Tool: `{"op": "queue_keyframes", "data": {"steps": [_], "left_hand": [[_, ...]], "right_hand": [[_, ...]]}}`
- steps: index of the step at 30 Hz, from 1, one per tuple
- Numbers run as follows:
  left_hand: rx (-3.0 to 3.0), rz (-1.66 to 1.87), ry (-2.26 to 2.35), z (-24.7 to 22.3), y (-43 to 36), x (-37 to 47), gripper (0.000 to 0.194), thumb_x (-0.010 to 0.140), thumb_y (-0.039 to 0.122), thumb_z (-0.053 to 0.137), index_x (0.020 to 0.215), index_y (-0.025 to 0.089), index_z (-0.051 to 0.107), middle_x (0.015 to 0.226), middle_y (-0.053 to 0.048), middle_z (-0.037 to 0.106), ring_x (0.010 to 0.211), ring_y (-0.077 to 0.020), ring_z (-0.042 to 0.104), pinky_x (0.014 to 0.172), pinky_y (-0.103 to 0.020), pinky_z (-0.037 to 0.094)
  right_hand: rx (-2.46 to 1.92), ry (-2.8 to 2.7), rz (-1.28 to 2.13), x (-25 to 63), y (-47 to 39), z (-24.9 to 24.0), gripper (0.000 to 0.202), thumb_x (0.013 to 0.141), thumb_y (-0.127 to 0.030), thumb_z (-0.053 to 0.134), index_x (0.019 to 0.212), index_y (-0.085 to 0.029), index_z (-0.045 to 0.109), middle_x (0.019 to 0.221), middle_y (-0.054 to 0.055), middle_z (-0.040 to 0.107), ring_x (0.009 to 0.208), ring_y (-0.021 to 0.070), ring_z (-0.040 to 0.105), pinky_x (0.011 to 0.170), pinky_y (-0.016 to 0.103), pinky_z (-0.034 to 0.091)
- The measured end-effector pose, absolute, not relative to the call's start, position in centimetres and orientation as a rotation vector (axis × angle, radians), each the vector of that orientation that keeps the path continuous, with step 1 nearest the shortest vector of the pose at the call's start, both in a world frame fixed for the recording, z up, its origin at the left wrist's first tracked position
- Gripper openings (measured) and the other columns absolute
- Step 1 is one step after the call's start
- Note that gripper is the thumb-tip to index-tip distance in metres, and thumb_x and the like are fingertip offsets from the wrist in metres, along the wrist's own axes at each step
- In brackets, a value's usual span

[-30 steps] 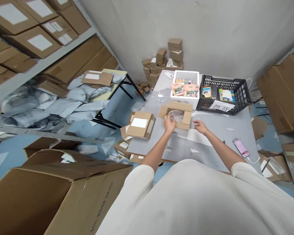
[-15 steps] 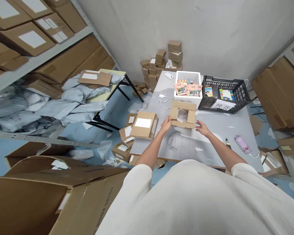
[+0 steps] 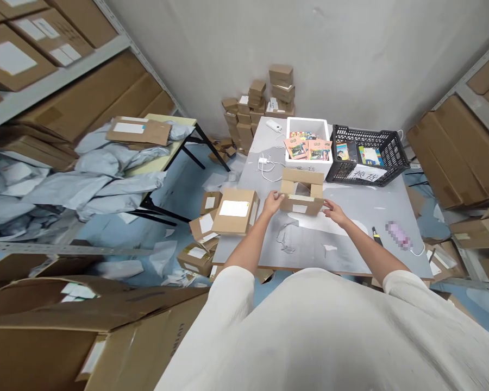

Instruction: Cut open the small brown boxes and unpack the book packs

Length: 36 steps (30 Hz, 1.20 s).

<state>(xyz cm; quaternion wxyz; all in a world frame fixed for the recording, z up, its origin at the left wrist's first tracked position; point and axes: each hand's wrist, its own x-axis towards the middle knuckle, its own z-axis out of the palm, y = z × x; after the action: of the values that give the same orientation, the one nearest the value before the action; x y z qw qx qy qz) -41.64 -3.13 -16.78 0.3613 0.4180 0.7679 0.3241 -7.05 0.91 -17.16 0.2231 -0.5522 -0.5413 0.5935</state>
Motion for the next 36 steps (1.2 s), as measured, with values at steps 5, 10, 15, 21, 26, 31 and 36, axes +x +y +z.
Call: {"op": "queue_keyframes", "data": {"steps": [5, 10, 15, 21, 26, 31, 36], "left_hand": [[0.965, 0.767, 2.208, -17.9, -2.1, -39.8, 0.042, 0.097, 0.028, 0.07, 0.138, 0.018, 0.069, 0.129, -0.015, 0.08, 0.128, -0.0302, 0.072, 0.112, -0.04, 0.053], [1.078, 0.731, 2.143, -18.8, -3.6, -37.7, 0.025, 0.098, 0.027, 0.063, 0.113, 0.019, 0.082, 0.122, -0.016, 0.083, 0.122, -0.0315, 0.074, 0.108, -0.039, 0.053], [1.161, 0.829, 2.154, -18.1, -5.9, -35.7, 0.029, 0.1, 0.029, 0.058, 0.114, 0.021, 0.082, 0.114, -0.013, 0.083, 0.118, -0.0296, 0.073, 0.109, -0.04, 0.054], [1.19, 0.912, 2.152, -15.6, -8.3, -32.9, 0.029, 0.103, 0.026, 0.056, 0.115, 0.019, 0.082, 0.116, -0.014, 0.08, 0.122, -0.0314, 0.069, 0.112, -0.041, 0.052], [1.179, 1.032, 2.149, -14.2, -11.2, -30.2, 0.033, 0.104, 0.024, 0.054, 0.127, 0.02, 0.077, 0.124, -0.015, 0.076, 0.128, -0.0337, 0.068, 0.116, -0.046, 0.051], [1.102, 1.17, 2.172, -12.9, -15.5, -29.2, 0.047, 0.106, 0.022, 0.055, 0.153, 0.023, 0.056, 0.135, -0.012, 0.075, 0.128, -0.0286, 0.07, 0.115, -0.043, 0.053], [1.205, 1.156, 2.277, -11.0, -19.6, -30.4, 0.03, 0.104, 0.015, 0.051, 0.127, 0.025, 0.068, 0.127, -0.012, 0.074, 0.13, -0.0297, 0.066, 0.118, -0.044, 0.05]], "right_hand": [[-1.58, -1.468, 1.624, -7.5, 0.5, -16.1, 0.085, 0.086, -0.028, 0.079, 0.167, -0.032, 0.053, 0.166, 0.012, 0.061, 0.136, 0.0294, 0.068, 0.105, 0.045, 0.064], [-1.688, -1.413, 1.599, -7.2, -0.3, -16.0, 0.058, 0.085, -0.033, 0.076, 0.143, -0.028, 0.072, 0.132, 0.009, 0.076, 0.106, 0.0248, 0.077, 0.097, 0.044, 0.067], [-1.733, -1.486, 1.44, -6.5, -0.4, -16.4, 0.044, 0.087, -0.037, 0.068, 0.126, -0.022, 0.078, 0.107, 0.007, 0.079, 0.093, 0.0235, 0.075, 0.093, 0.043, 0.066], [-1.677, -1.596, 1.003, -4.3, -0.6, -16.1, 0.043, 0.088, -0.05, 0.063, 0.114, -0.021, 0.08, 0.116, 0.012, 0.082, 0.11, 0.0321, 0.074, 0.109, 0.049, 0.058], [-1.653, -1.579, 0.978, -2.6, -2.8, -15.5, 0.044, 0.091, -0.05, 0.063, 0.121, -0.019, 0.075, 0.123, 0.016, 0.081, 0.108, 0.0324, 0.075, 0.11, 0.049, 0.057], [-1.598, -1.606, 0.965, -3.0, -5.8, -14.7, 0.048, 0.094, -0.04, 0.063, 0.139, -0.024, 0.062, 0.128, 0.013, 0.08, 0.111, 0.0293, 0.075, 0.107, 0.045, 0.057], [-1.434, -1.815, 0.867, -5.7, -7.6, -13.2, 0.03, 0.098, -0.032, 0.053, 0.123, -0.025, 0.068, 0.125, 0.012, 0.078, 0.113, 0.0311, 0.072, 0.109, 0.047, 0.054]]}}
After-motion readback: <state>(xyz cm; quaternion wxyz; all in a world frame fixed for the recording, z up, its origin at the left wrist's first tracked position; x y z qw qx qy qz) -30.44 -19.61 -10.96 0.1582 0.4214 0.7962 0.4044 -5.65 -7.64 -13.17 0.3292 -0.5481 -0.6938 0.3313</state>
